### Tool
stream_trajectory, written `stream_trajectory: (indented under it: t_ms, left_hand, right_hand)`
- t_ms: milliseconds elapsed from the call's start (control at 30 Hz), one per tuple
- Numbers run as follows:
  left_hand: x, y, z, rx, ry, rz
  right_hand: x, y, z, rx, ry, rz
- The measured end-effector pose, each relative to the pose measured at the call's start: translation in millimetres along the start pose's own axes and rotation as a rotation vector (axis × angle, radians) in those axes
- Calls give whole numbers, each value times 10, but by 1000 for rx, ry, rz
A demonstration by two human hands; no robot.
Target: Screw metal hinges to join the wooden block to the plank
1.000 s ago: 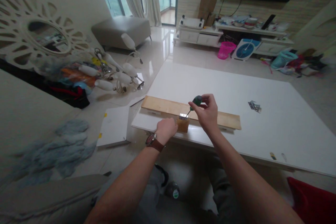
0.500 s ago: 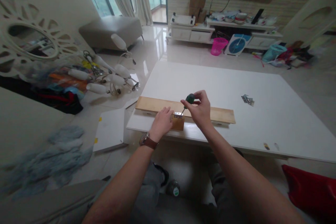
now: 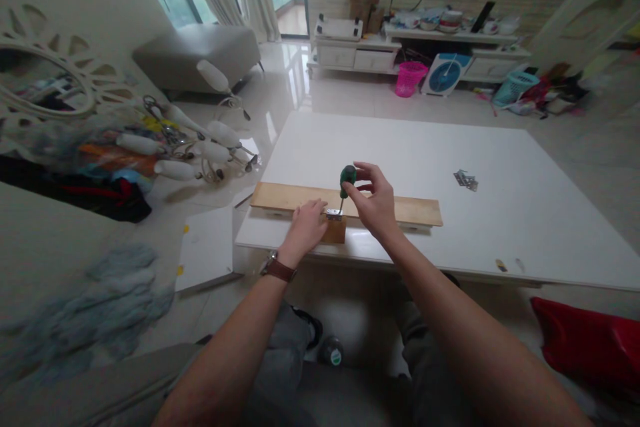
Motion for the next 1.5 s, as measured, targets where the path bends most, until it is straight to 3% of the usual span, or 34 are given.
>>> stream_trajectory:
  t_ms: [233, 533, 800, 1067, 1300, 1500]
  left_hand:
    - [196, 134, -261, -94, -518, -192]
    - [290, 272, -561, -187, -708, -223]
    - [263, 372, -603, -153, -660, -288]
    - [248, 332, -488, -211, -749, -205]
    - [248, 327, -397, -127, -696, -324]
    - [239, 323, -449, -183, -734, -213]
  right_hand:
    - [-18, -15, 29, 28, 2, 63]
    - [24, -40, 63, 62, -26, 74]
    - [145, -33, 17, 16, -15, -27]
    - [81, -1, 54, 23, 22, 50]
    - [33, -2, 37, -28, -11, 15]
    - [42, -25, 74, 5, 27, 44]
Point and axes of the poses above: each hand's wrist, its own y-axis towards the middle knuckle, its own x-axis out of the back of the hand, z = x × y, the point moved 5 cm from there along y, towards the middle knuckle, and after that the axes turned 2 degrees about y, right-handed, at the moved point
